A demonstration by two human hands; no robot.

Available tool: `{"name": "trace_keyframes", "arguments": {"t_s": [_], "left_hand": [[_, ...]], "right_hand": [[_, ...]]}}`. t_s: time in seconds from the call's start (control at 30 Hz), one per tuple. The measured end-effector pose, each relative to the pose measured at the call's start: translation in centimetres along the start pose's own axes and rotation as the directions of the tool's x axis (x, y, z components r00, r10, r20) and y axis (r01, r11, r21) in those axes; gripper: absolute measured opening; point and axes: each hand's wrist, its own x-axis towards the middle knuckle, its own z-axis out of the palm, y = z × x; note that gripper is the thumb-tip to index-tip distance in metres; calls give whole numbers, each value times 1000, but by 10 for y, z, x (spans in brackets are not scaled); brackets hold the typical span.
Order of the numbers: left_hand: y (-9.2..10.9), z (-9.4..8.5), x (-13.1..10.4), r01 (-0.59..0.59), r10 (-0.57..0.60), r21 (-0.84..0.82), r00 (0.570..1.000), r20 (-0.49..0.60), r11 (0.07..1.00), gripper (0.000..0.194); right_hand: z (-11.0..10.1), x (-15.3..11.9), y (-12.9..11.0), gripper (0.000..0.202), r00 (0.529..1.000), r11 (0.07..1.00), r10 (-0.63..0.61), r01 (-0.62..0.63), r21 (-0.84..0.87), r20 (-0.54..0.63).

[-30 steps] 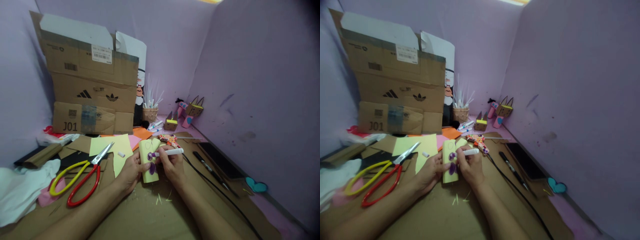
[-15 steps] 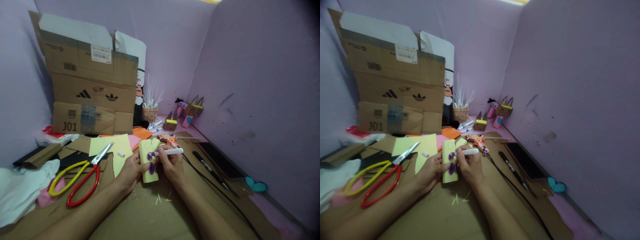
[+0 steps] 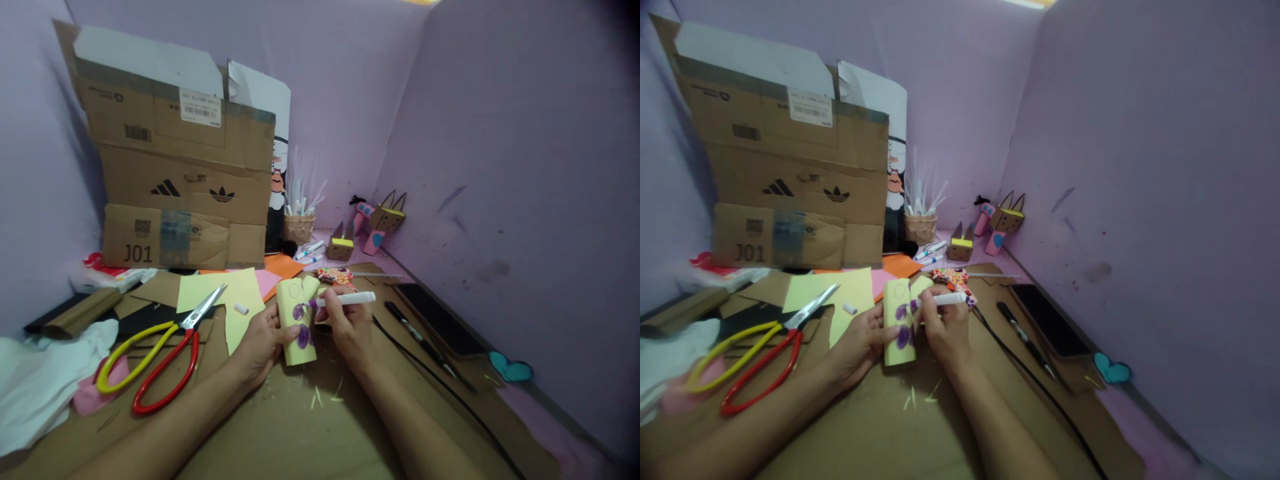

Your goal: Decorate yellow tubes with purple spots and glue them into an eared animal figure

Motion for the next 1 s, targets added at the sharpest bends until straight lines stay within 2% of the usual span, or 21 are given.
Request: {"name": "trace_keyframes", "arguments": {"t_s": [0.5,0.73,1.0], "left_hand": [[1,1,-1,-6,6,10,1000,2,1000,63],[0,0,0,-2,2,-3,1000,-14,1000,64],[0,0,0,-14,14,13,1000,-3,1000,64]], "right_hand": [[4,-2,3,27,998,998,31,-33,51,45],[3,1,-1,27,999,998,43,-43,51,-4],[2,-1,3,27,998,997,55,-55,59,5]]}}
